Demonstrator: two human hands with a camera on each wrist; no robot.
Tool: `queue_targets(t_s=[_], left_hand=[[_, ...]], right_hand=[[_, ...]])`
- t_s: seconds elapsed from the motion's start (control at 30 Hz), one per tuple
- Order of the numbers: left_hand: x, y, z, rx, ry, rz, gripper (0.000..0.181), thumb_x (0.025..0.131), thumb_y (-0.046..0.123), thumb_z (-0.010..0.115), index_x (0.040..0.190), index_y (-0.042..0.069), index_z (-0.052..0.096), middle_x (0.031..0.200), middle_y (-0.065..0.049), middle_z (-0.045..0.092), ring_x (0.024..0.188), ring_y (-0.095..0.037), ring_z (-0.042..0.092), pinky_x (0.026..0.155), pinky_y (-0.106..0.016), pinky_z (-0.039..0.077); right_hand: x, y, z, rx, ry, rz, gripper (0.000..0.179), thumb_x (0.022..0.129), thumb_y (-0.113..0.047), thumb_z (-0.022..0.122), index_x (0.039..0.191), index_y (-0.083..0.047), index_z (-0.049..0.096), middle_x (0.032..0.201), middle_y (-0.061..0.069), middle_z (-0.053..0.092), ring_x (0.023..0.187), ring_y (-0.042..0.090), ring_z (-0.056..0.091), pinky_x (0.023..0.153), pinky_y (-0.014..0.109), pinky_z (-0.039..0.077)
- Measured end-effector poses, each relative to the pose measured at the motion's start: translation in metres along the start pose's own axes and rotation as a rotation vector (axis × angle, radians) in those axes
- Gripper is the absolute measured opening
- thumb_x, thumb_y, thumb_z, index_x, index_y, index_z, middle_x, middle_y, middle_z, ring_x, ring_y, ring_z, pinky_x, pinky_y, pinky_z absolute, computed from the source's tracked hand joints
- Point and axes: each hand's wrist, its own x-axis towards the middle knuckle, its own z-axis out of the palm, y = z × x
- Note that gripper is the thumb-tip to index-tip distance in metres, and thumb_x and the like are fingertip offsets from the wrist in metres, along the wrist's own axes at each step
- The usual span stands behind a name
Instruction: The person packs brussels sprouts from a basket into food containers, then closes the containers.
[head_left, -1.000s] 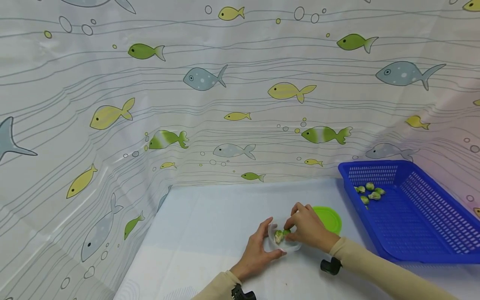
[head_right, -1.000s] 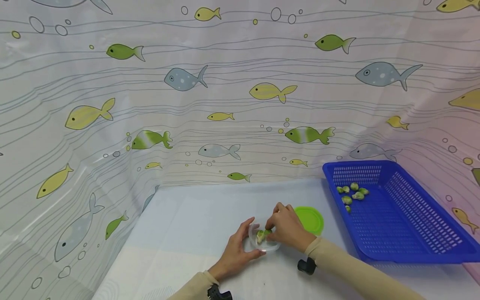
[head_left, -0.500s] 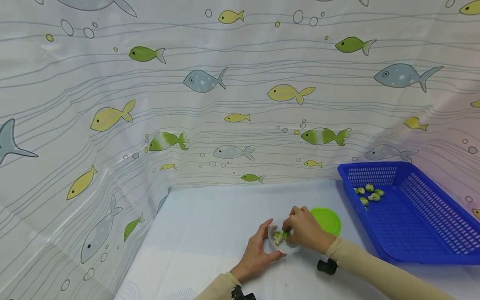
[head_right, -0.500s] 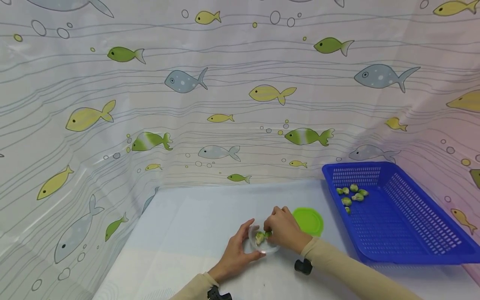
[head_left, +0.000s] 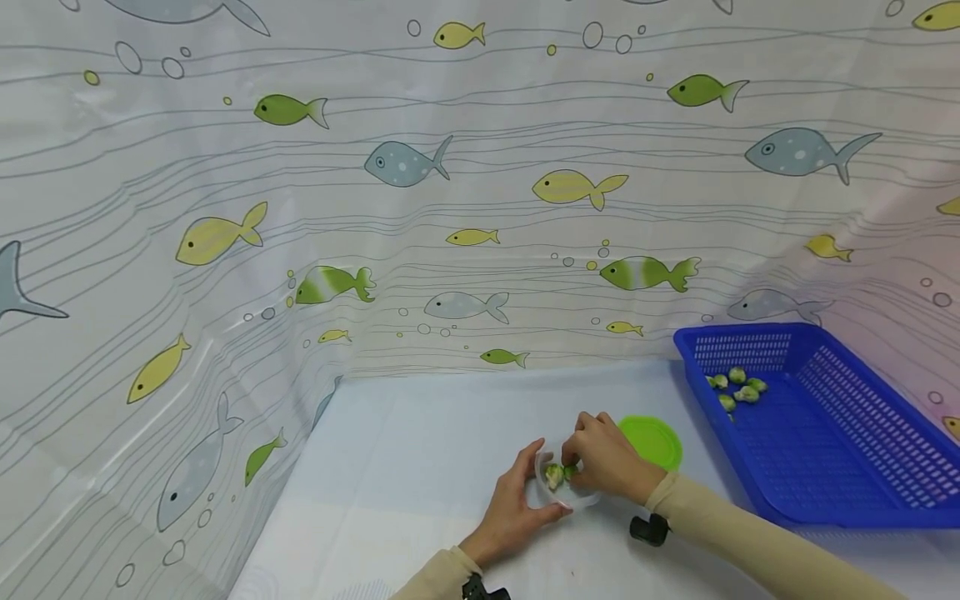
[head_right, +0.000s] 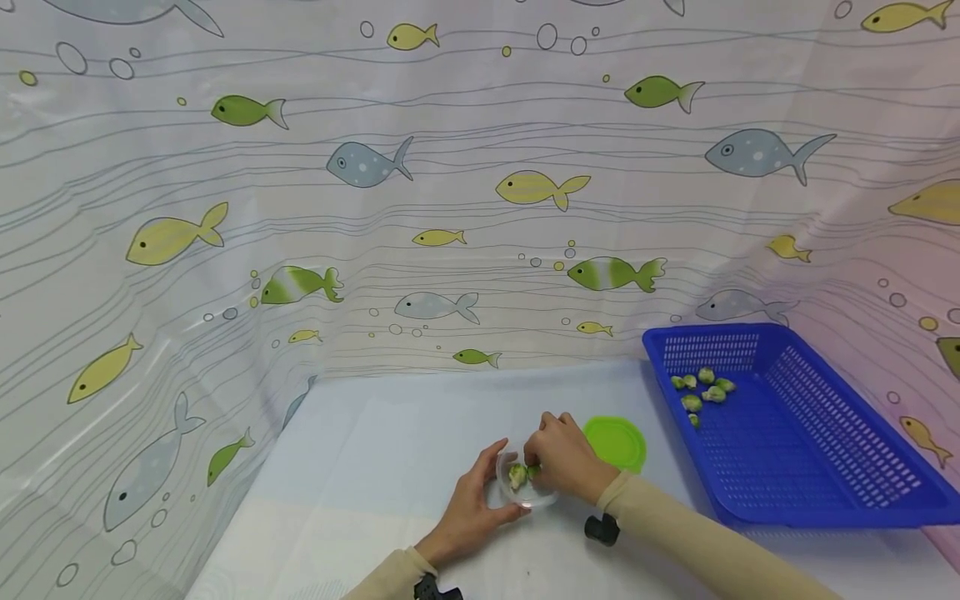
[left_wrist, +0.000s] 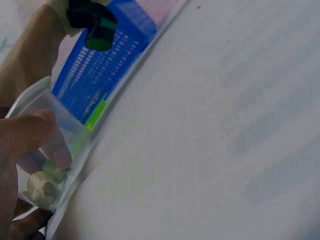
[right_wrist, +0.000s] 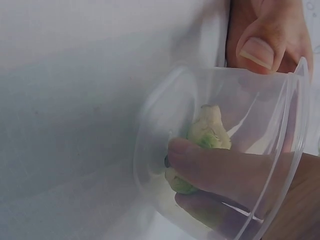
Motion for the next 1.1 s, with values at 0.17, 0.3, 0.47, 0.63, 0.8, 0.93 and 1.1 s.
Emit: queue_targets(t_s=[0.17, 0.3, 0.47, 0.63, 0.8, 0.93, 1.1], left_hand=[[0.0, 0.0, -0.001, -0.004, -0.002, -0.001, 0.097, 0.085, 0.03, 0.09, 0.163, 0.01, 0.036, 0.149, -0.011, 0.065, 0.134, -0.025, 0.064, 0.115, -0.034, 0.046], [0.0, 0.0, -0.001, -0.002, -0.001, 0.003, 0.096, 0.086, 0.03, 0.09, 0.162, 0.009, 0.036, 0.149, -0.012, 0.064, 0.134, -0.026, 0.064, 0.115, -0.034, 0.047], [-0.001, 0.0, -0.001, -0.013, -0.007, -0.011, 0.097, 0.086, 0.032, 0.09, 0.163, 0.008, 0.036, 0.15, -0.011, 0.063, 0.136, -0.026, 0.063, 0.115, -0.034, 0.047], [-0.001, 0.0, -0.001, -0.013, -0.005, -0.016, 0.097, 0.086, 0.034, 0.09, 0.163, 0.01, 0.036, 0.15, -0.009, 0.063, 0.135, -0.025, 0.063, 0.115, -0.035, 0.047], [-0.001, 0.0, 0.0, -0.014, -0.004, -0.007, 0.096, 0.087, 0.033, 0.089, 0.163, 0.009, 0.036, 0.15, -0.01, 0.063, 0.135, -0.026, 0.063, 0.115, -0.035, 0.047], [0.0, 0.0, 0.0, -0.009, -0.005, 0.001, 0.095, 0.087, 0.031, 0.089, 0.162, 0.009, 0.036, 0.151, -0.011, 0.063, 0.136, -0.027, 0.063, 0.117, -0.037, 0.046], [0.0, 0.0, 0.0, -0.007, -0.009, 0.004, 0.096, 0.087, 0.03, 0.089, 0.162, 0.007, 0.035, 0.15, -0.013, 0.063, 0.135, -0.027, 0.063, 0.117, -0.038, 0.047]], right_hand=[[0.001, 0.0, 0.001, -0.021, 0.0, -0.009, 0.023, 0.064, -0.018, 0.101, 0.079, -0.022, 0.084, 0.072, -0.014, 0.073, 0.08, 0.01, 0.043, 0.075, 0.035, 0.035], [0.0, -0.001, 0.0, -0.042, 0.002, -0.009, 0.023, 0.065, -0.019, 0.101, 0.081, -0.022, 0.086, 0.072, -0.015, 0.073, 0.082, 0.012, 0.044, 0.076, 0.037, 0.036], [-0.001, 0.0, 0.001, -0.061, 0.033, -0.037, 0.026, 0.062, -0.021, 0.102, 0.083, -0.022, 0.087, 0.072, -0.015, 0.074, 0.083, 0.012, 0.046, 0.076, 0.037, 0.037], [-0.002, 0.002, 0.002, -0.047, 0.057, -0.062, 0.028, 0.061, -0.02, 0.103, 0.084, -0.022, 0.087, 0.074, -0.014, 0.074, 0.084, 0.012, 0.047, 0.076, 0.038, 0.038], [-0.001, 0.004, -0.001, -0.018, 0.044, -0.048, 0.029, 0.062, -0.022, 0.102, 0.087, -0.022, 0.087, 0.076, -0.012, 0.074, 0.085, 0.013, 0.049, 0.079, 0.04, 0.039], [-0.001, 0.011, -0.008, 0.027, 0.02, -0.028, 0.03, 0.065, -0.025, 0.102, 0.091, -0.022, 0.087, 0.08, -0.011, 0.074, 0.089, 0.014, 0.052, 0.084, 0.046, 0.041], [-0.001, 0.022, -0.031, 0.16, -0.037, -0.016, 0.03, 0.069, -0.029, 0.1, 0.096, -0.022, 0.087, 0.087, -0.013, 0.077, 0.094, 0.013, 0.055, 0.085, 0.045, 0.043]])
